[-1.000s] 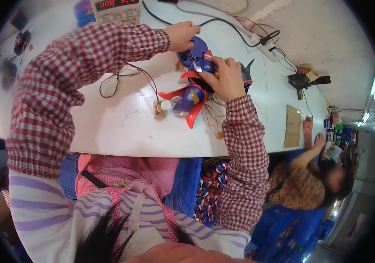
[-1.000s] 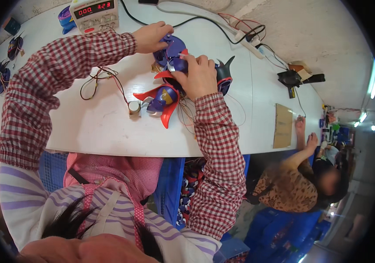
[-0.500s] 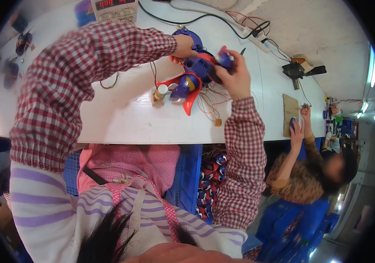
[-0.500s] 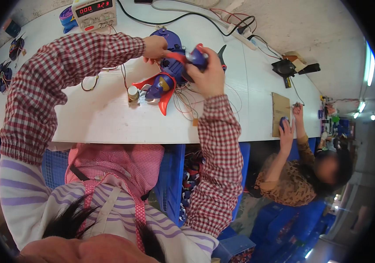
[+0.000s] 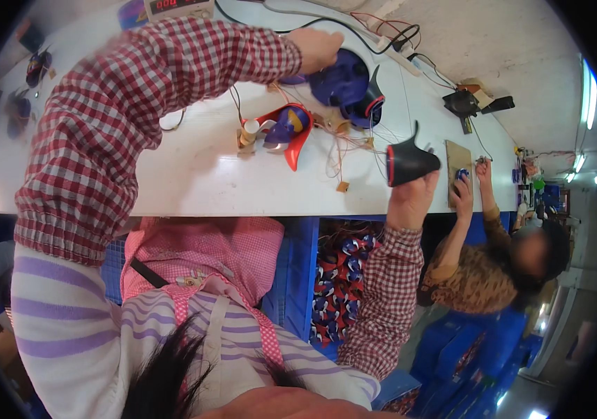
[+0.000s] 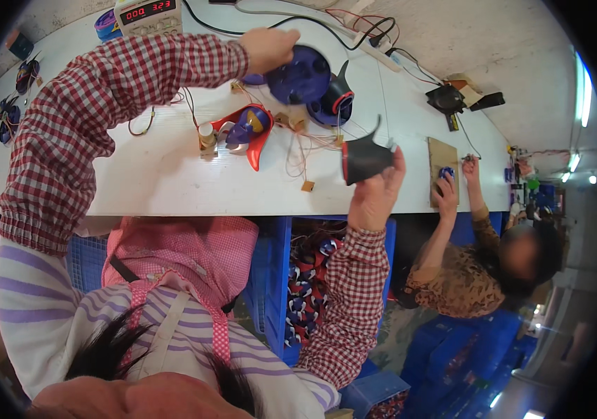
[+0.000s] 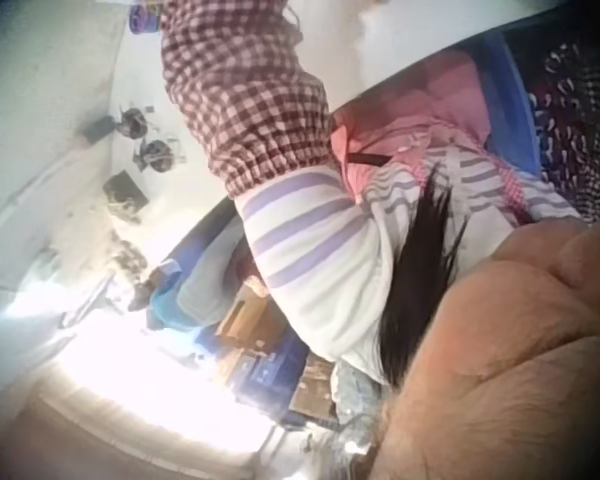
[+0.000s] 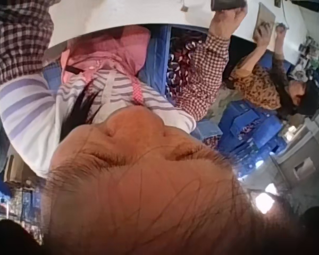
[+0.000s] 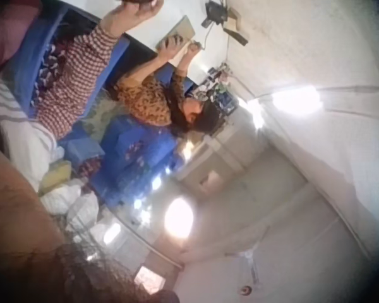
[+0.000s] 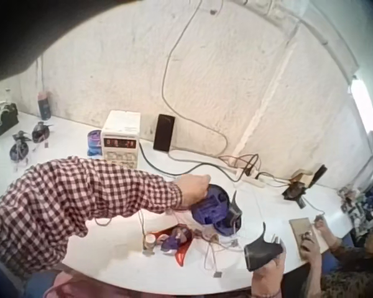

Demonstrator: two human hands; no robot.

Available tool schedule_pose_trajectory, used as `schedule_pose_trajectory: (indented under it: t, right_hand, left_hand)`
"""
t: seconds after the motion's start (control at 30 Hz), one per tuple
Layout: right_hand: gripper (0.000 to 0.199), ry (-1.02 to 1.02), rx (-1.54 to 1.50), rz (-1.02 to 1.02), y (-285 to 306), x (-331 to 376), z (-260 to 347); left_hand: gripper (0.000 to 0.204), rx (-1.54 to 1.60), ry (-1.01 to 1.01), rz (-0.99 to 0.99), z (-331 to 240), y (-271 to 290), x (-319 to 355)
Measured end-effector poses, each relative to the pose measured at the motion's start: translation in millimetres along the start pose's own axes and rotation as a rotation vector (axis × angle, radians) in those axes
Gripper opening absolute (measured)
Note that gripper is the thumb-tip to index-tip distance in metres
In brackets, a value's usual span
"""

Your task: Assembling small electronic toy components at a factory workbench.

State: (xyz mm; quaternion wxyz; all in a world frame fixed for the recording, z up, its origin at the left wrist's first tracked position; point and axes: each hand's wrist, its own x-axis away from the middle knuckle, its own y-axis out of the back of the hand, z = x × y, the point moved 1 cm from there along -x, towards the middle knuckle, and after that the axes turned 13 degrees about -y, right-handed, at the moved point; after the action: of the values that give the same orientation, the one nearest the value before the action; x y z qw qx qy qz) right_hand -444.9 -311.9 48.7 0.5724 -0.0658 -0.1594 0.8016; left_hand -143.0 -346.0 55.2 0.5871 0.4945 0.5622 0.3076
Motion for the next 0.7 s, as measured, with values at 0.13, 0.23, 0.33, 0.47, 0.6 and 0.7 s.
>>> schedule_pose_trajectory:
  t: [0.13, 0.23, 0.33, 0.47, 0.6, 0.7]
  right_hand:
    - [0.050, 0.129, -0.056, -0.012, 37.5, 3.1, 20.5]
    - [0.044, 0.165, 0.142, 0.042, 31.8, -8.6, 46.4]
    - [0.045, 0.189, 0.077, -0.053, 69.4, 23.4, 79.5]
    - [0.049, 0.255, 0.224, -0.223, 82.1, 6.7, 80.2]
    - [0.050, 0.230, 0.346, -0.270, 76.4, -9.4, 52.7]
    - [0.050, 0.214, 0.118, -0.302, 82.1, -9.8, 53.8]
  left_hand:
    - [0.020, -0.307, -0.140, -0.128, 23.7, 25.4, -32.9]
    - [0.021, 0.879, 0.018, -0.591, 108.3, 9.2, -66.6]
    - [0.013, 0.543, 0.322, -0.463, -14.9, 133.5, -43.7]
    - [0.013, 0.598, 0.293, -0.775, -4.4, 181.6, -35.4]
    - [0.013, 0.685, 0.160, -0.904, 12.4, 228.1, -7.5]
    - [0.011, 0.763, 0.080, -0.931, 2.8, 272.8, 14.5]
